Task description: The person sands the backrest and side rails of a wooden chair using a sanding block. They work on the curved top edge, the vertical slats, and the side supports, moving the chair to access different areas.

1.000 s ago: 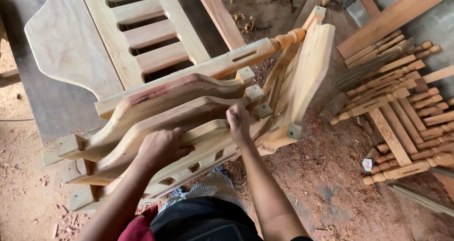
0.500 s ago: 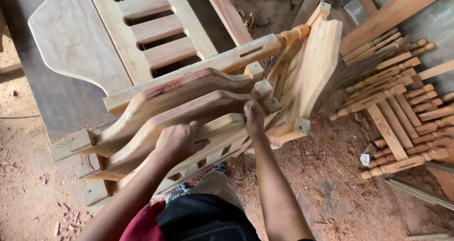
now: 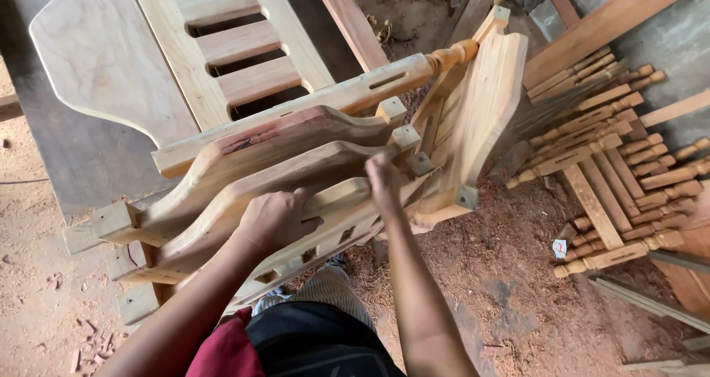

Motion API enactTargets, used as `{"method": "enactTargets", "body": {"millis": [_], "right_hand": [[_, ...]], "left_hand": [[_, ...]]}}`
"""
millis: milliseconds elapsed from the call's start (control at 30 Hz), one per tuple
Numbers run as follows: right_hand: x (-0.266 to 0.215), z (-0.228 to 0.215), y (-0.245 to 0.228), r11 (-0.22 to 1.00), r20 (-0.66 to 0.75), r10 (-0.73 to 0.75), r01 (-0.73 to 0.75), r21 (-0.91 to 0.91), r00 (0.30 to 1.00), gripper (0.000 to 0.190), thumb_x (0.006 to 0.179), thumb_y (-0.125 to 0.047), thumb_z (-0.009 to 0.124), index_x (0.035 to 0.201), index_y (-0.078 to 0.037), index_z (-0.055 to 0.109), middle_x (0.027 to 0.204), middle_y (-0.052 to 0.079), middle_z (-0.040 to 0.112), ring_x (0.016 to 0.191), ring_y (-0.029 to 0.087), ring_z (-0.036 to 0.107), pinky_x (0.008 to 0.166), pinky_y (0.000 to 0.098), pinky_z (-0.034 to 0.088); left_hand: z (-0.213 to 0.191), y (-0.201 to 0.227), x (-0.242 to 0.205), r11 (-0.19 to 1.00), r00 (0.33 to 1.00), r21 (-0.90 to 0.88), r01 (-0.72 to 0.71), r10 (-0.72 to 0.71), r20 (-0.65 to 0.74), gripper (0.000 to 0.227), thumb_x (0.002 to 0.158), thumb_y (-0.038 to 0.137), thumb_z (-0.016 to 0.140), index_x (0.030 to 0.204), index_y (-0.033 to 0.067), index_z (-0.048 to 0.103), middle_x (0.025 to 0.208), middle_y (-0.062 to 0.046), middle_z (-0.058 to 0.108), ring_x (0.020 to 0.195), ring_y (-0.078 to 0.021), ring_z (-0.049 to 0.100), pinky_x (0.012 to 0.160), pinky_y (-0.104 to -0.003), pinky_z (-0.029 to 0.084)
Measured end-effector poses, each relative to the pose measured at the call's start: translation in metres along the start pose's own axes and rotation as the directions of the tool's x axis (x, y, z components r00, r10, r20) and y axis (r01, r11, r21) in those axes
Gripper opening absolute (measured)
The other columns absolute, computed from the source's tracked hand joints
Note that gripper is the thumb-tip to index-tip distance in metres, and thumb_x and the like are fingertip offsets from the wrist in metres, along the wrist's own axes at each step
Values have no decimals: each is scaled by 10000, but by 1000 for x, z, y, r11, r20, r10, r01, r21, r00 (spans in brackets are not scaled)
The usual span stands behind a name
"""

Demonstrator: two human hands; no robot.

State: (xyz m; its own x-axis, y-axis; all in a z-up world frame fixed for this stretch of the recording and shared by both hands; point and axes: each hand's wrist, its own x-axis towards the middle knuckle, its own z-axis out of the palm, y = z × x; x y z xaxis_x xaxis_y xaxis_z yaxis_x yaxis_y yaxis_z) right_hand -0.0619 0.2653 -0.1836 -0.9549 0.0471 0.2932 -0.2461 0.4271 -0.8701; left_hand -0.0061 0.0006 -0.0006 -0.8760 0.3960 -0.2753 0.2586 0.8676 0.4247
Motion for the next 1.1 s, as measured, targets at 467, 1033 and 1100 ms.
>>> {"method": "enactTargets", "body": {"millis": [467,1033,1100], "right_hand": [[0,8,-9,979,-127,-39,63,194,991,318,1033,-296,444,790,-99,389,702,61,404,596,174,383,521,321,343],[0,-5,-109,895,-237,-404,435,96,884,222,1003,-230,477,928,-21,473,862,138,559,755,226,519,677,409,438],[0,-2,-17,926,-252,-328,363,107,910,230,992,-240,473,863,-51,491,802,95,553,707,200,520,630,371,457]], "left_hand": [[4,-5,1,999,999,-26,-34,33,-33,557,815,522,728,1111,58,641,855,-182,732,845,-376,708,727,-499,567],[6,-4,3,997,998,-52,-52,50,-41,572,783,494,736,1135,55,634,801,-179,727,763,-379,713,674,-505,565],[4,0,1,999,999,-14,-33,33,-22,575,810,517,720,1145,58,632,806,-186,726,775,-378,712,681,-503,567]]}}
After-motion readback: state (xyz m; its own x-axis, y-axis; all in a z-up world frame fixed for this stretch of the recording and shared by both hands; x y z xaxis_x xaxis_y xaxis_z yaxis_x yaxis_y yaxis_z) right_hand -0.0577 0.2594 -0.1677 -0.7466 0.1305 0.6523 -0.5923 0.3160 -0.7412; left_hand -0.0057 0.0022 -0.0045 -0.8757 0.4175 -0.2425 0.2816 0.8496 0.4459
